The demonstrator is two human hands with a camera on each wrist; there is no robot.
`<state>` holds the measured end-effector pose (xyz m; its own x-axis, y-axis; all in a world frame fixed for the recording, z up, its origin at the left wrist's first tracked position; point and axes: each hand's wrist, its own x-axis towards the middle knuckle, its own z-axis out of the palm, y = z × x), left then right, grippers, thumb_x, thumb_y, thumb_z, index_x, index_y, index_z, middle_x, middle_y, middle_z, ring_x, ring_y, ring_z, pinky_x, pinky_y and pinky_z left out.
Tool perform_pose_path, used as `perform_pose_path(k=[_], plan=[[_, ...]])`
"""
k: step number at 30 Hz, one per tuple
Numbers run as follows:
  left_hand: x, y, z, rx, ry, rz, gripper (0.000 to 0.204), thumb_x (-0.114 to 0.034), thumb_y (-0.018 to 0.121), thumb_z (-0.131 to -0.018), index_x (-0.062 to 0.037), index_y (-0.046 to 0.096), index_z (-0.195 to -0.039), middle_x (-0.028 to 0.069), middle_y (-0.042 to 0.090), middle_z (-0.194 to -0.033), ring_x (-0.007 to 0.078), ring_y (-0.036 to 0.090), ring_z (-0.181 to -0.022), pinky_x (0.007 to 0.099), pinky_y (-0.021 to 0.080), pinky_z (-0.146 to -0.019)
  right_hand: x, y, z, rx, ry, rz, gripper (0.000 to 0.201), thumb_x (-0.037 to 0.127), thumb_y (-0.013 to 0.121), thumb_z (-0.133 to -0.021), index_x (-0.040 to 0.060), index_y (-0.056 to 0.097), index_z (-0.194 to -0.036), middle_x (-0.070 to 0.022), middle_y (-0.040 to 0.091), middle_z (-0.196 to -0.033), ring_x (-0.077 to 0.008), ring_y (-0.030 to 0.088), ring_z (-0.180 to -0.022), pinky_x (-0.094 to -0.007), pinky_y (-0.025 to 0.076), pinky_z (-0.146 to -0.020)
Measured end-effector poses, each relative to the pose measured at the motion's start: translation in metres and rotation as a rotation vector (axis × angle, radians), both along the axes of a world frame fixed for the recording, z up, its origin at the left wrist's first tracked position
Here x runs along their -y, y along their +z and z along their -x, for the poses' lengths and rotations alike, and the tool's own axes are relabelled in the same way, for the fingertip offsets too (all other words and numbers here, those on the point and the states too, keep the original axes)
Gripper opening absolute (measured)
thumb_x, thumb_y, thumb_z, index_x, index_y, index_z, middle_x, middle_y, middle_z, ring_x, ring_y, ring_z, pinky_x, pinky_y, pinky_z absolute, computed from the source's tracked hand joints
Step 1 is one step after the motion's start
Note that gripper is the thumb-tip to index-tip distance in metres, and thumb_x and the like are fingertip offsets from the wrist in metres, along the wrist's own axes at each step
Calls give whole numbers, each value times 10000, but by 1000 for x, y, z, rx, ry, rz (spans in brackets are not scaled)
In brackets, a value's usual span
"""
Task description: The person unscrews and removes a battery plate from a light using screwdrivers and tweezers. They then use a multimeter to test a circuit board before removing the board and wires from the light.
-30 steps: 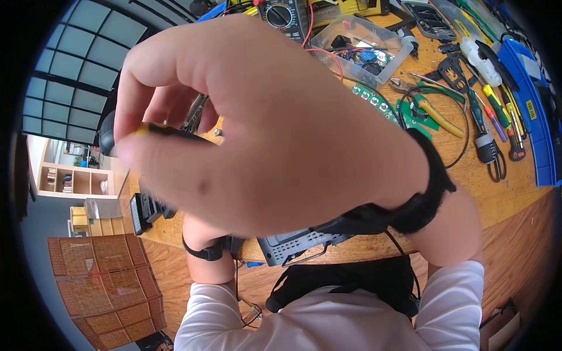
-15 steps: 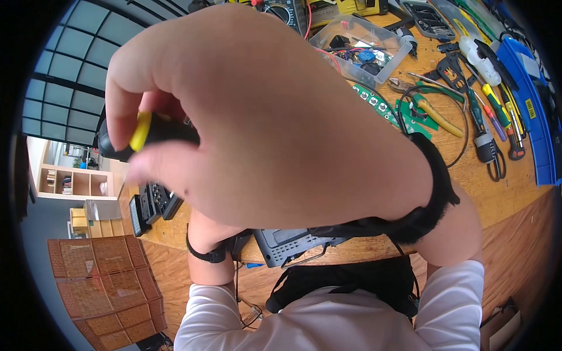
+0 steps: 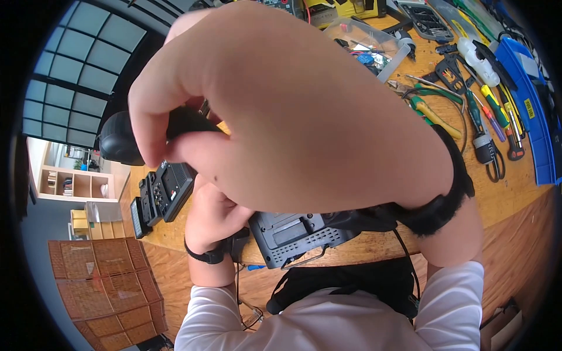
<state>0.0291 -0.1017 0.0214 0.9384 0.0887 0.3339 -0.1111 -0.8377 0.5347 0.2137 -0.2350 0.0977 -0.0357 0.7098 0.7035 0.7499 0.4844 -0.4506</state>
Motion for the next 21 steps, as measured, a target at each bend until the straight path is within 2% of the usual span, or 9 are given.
perform_pose_path(k=[1,7,9,11,13,14,15,17,21], plan=[[-4,0,3,-92,0,132,326,-125,853,-802,-57,738,-1098,139,714,-979,358,683,-929,442,539,-836,6,-2,-1,-5,-2,-1,322,83,806,-858,32,682,-1150,-55,672,-1085,-161,688,-995,-277,580,-811],[1,15,2,-179,49,208,223,-94,793,-840,-31,759,-1051,147,744,-1069,354,697,-1026,439,541,-890,21,-6,9,-36,-14,-8,325,83,805,-859,31,680,-1154,-55,670,-1086,-163,688,-997,-278,581,-813],[-6,11,-6,-42,-97,126,213,-61,751,-860,-15,754,-1068,159,741,-1117,355,689,-1090,455,539,-934,2,2,9,-47,-17,-11,326,82,805,-860,31,679,-1156,-55,669,-1087,-164,689,-997,-279,581,-814],[0,16,2,-86,-108,186,228,-17,724,-844,-9,751,-1070,166,730,-1156,343,677,-1141,453,529,-980,-5,6,15,-57,-20,-12,327,82,804,-860,30,678,-1157,-55,668,-1087,-165,689,-998,-279,582,-815],[14,12,8,-232,249,494,230,-10,727,-836,-9,755,-1064,179,716,-1176,344,666,-1159,449,517,-1000,-1,4,10,-68,-26,-13,328,82,804,-861,30,677,-1158,-55,668,-1088,-165,689,-998,-280,582,-815],[7,9,10,-276,215,290,272,1,723,-827,-9,744,-1099,173,714,-1170,357,663,-1147,443,517,-991,1,3,9,-75,-29,-13,328,82,804,-861,30,677,-1159,-56,667,-1088,-166,689,-999,-280,582,-816],[6,11,7,-277,215,292,272,1,723,-827,-9,744,-1099,173,714,-1170,357,663,-1147,443,517,-991,10,0,10,-81,-31,-12,329,82,804,-861,30,676,-1160,-56,667,-1088,-166,689,-999,-280,582,-816],[5,19,3,-93,-14,-95,315,-22,740,-831,-27,734,-1146,165,716,-1165,363,655,-1154,438,519,-989,13,-2,7,-92,-34,-10,330,81,803,-861,29,675,-1161,-56,666,-1089,-167,689,-1000,-281,582,-817],[0,13,-1,-133,-13,175,352,-53,779,-812,-70,741,-1161,154,721,-1159,374,656,-1126,435,528,-991,13,1,18,-117,-42,-15,332,81,803,-862,29,674,-1164,-56,665,-1089,-168,690,-1001,-282,583,-818]])
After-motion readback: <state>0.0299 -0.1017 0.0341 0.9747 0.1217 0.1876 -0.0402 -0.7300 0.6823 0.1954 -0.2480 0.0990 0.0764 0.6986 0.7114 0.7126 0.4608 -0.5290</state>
